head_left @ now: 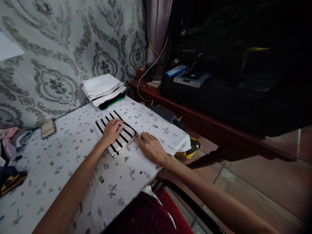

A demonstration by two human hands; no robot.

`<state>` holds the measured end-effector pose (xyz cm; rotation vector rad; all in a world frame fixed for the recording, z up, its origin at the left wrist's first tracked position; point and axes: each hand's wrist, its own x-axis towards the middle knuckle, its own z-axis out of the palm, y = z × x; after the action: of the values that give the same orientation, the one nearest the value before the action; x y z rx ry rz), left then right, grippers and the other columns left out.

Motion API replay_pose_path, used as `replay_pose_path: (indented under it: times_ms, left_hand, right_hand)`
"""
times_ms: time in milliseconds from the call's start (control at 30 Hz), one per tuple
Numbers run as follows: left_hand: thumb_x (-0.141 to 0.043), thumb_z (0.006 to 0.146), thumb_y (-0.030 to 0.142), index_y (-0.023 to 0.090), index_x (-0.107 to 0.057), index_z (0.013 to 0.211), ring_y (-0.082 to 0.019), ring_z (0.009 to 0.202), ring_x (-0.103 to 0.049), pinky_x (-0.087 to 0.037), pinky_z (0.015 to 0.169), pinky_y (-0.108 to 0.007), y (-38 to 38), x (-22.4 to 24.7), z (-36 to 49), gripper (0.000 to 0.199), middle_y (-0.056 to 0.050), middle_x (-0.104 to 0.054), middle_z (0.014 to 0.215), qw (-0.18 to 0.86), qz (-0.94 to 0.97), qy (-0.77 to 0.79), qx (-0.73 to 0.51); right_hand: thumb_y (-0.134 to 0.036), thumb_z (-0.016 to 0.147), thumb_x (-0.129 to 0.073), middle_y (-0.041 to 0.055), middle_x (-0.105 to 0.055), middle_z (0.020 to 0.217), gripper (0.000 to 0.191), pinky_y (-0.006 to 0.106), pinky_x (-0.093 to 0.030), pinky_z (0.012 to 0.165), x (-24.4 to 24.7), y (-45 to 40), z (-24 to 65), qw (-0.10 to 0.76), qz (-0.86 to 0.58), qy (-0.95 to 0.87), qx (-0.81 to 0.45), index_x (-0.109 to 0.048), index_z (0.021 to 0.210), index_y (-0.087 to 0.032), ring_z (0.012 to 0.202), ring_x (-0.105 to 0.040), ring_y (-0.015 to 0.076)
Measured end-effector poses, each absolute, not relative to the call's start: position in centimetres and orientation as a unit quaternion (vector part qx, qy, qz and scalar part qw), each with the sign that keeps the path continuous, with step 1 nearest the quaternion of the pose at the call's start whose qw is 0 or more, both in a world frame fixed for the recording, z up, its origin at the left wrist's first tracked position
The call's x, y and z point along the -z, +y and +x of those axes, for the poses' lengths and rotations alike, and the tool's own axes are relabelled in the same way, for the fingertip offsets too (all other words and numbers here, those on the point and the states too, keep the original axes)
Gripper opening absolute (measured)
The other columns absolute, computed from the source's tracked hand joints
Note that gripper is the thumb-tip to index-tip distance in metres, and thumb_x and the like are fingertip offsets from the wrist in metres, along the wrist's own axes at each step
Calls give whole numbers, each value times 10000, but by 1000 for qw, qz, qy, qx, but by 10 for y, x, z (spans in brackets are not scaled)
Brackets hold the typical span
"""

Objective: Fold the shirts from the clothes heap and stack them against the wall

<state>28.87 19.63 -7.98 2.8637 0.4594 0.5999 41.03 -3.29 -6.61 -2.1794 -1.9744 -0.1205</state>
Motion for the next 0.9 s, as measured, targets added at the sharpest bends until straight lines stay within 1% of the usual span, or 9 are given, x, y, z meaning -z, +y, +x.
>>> replay_pose_path:
  times_ms: [133, 267, 333, 400, 467, 533, 700, 833, 900]
  left_hand:
    - [-359, 1026, 403, 212, -629, 1173, -262, 1188, -560, -449, 1037, -448, 195, 78, 288, 362, -107, -624, 1251, 96, 962, 163, -196]
    - [-365, 1025, 408, 214, -629, 1186, -264, 1199, -557, -453, 1032, -443, 194, 77, 288, 365, -108, -619, 1268, 98, 964, 165, -186]
    - [-385, 1020, 413, 212, -629, 1184, -266, 1205, -555, -453, 1033, -442, 194, 77, 287, 357, -108, -618, 1272, 96, 964, 162, -185]
    - [-398, 1017, 420, 207, -629, 1181, -268, 1205, -555, -452, 1035, -446, 194, 77, 287, 355, -111, -618, 1274, 94, 965, 160, -185]
    - [-400, 1017, 424, 203, -629, 1178, -269, 1202, -557, -451, 1037, -450, 194, 77, 287, 356, -112, -619, 1270, 94, 965, 160, -185]
    - [-395, 1018, 427, 203, -627, 1181, -268, 1203, -556, -449, 1038, -449, 194, 78, 287, 361, -111, -616, 1272, 95, 965, 160, -185]
    - [-391, 1019, 427, 205, -623, 1187, -265, 1210, -549, -444, 1046, -447, 193, 77, 287, 362, -108, -607, 1283, 97, 964, 163, -184]
    - [-396, 1017, 432, 205, -627, 1187, -268, 1206, -550, -438, 1054, -455, 193, 77, 287, 366, -111, -610, 1279, 98, 965, 162, -180]
    - [-397, 1015, 442, 210, -628, 1194, -272, 1218, -543, -432, 1062, -459, 193, 76, 287, 374, -110, -606, 1290, 100, 965, 163, -177]
  right_hand:
    - [-86, 982, -375, 136, -590, 1083, 373, 335, -449, 780, 67, -30, 410, 88, -737, -670, 34, -579, 1283, -169, 973, -531, 236]
    - [-100, 986, -355, 150, -572, 1143, 487, 359, -474, 774, 68, -23, 408, 72, -759, -647, 20, -454, 1445, -231, 1016, -529, 262]
    - [-120, 998, -345, 151, -568, 1159, 487, 355, -484, 774, 66, -21, 407, 63, -767, -638, 11, -421, 1464, -236, 1030, -528, 262]
    - [-124, 1002, -336, 155, -571, 1157, 433, 351, -489, 782, 66, -21, 407, 56, -770, -635, 6, -465, 1408, -199, 1036, -527, 258]
    - [-118, 999, -337, 161, -577, 1139, 358, 349, -491, 789, 65, -23, 408, 49, -772, -634, 8, -537, 1293, -155, 1029, -527, 256]
    - [-99, 989, -343, 162, -581, 1119, 322, 346, -490, 790, 65, -25, 410, 47, -769, -637, 14, -565, 1219, -140, 1021, -527, 255]
    - [-75, 976, -346, 148, -577, 1131, 386, 354, -497, 769, 62, -26, 411, 48, -740, -670, 9, -529, 1291, -204, 1036, -524, 262]
    - [-38, 949, -319, 177, -580, 1127, 356, 387, -517, 752, 64, -24, 411, 43, -770, -637, 2, -564, 1190, -130, 1021, -521, 278]
    - [-41, 951, -313, 183, -584, 1130, 339, 398, -524, 754, 66, -25, 412, 49, -770, -636, 8, -572, 1153, -126, 1010, -519, 280]
